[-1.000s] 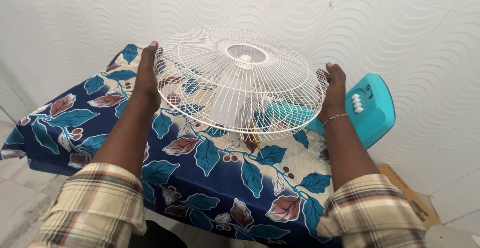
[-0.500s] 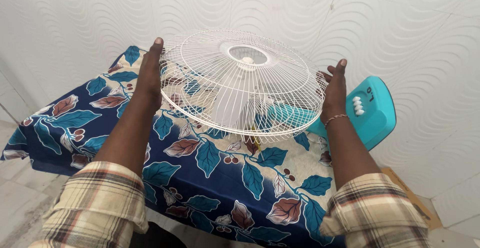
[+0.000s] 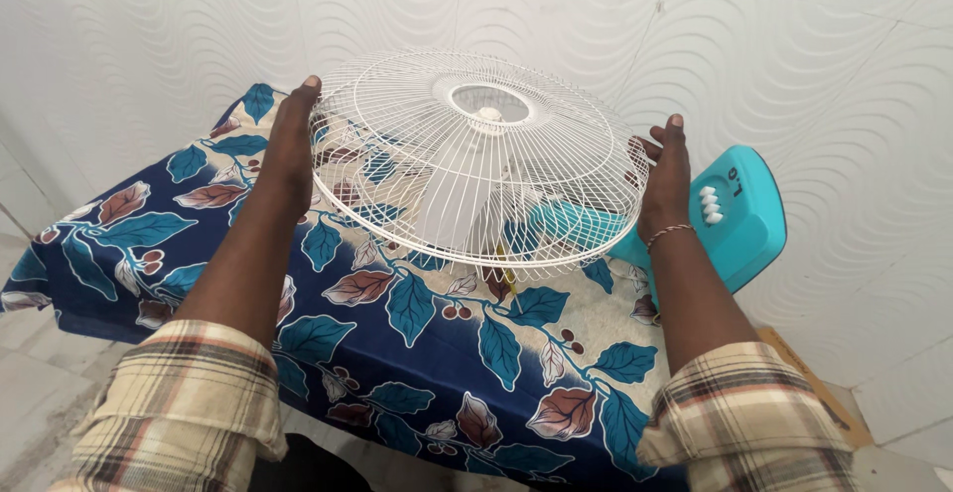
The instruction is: The person assembles an electric fan by attaching the front grille to the motor housing, inserting the fan blade, securing it with a plastic nut, and then attaching the rear grille. The person uses hands to align and tighten components on a table.
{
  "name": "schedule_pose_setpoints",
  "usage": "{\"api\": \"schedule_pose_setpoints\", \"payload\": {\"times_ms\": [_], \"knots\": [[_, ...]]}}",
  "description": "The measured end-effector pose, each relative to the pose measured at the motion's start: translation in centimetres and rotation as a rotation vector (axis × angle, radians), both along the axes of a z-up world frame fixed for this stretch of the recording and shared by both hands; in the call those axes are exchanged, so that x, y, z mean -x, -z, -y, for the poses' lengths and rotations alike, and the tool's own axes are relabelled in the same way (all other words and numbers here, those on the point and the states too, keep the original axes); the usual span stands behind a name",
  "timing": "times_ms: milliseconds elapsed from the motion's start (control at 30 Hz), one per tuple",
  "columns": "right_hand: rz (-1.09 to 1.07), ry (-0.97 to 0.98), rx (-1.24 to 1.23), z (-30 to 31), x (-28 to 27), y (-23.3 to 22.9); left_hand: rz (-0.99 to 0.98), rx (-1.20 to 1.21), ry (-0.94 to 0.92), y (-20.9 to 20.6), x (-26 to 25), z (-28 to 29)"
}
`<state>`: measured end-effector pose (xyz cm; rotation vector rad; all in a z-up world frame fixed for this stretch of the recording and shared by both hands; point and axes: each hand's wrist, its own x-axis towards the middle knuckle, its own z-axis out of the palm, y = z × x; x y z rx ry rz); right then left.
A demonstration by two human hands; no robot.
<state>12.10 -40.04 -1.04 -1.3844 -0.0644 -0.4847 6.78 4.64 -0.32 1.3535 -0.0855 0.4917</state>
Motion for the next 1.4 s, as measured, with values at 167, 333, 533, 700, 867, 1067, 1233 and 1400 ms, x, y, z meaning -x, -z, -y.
{"api": "schedule_pose_setpoints", "payload": {"times_ms": [167,333,533,700,867,1067,1233,1400], "knots": [[-0.007,0.001,0.04,0.4,-0.1,-0.2,0.015,-0.013,-0.017,0.0,0.3,-0.2],[-0.068,0.039,0.1,0.8,0.1,-0.5,-0.027,-0.04,-0.025,-0.3,0.7,-0.3],[-0.12,0.131,0.174,0.7,0.9,-1.7,0.039,-0.03,-0.153,-0.3,1.0,-0.4],[-0.085,0.245,0.287,-0.1,1.9,-4.1,0.076,-0.144,-0.334,-1.1,1.2,-1.0],[0.125,0.301,0.446,-2.7,4.1,-6.3,0.275,-0.198,-0.356,-3.4,2.0,-0.8],[0.404,0.354,0.898,-7.1,9.3,-8.7,0.45,-0.67,-0.527,-6.2,6.3,1.9],[0.71,0.418,1.298,-11.3,14.1,-10.4,0.596,-1.15,-0.555,-8.7,10.9,5.4],[0.861,0.461,1.471,-14.2,18.2,-10.7,0.591,-1.279,-0.479,-9.7,14.4,7.1]]}}
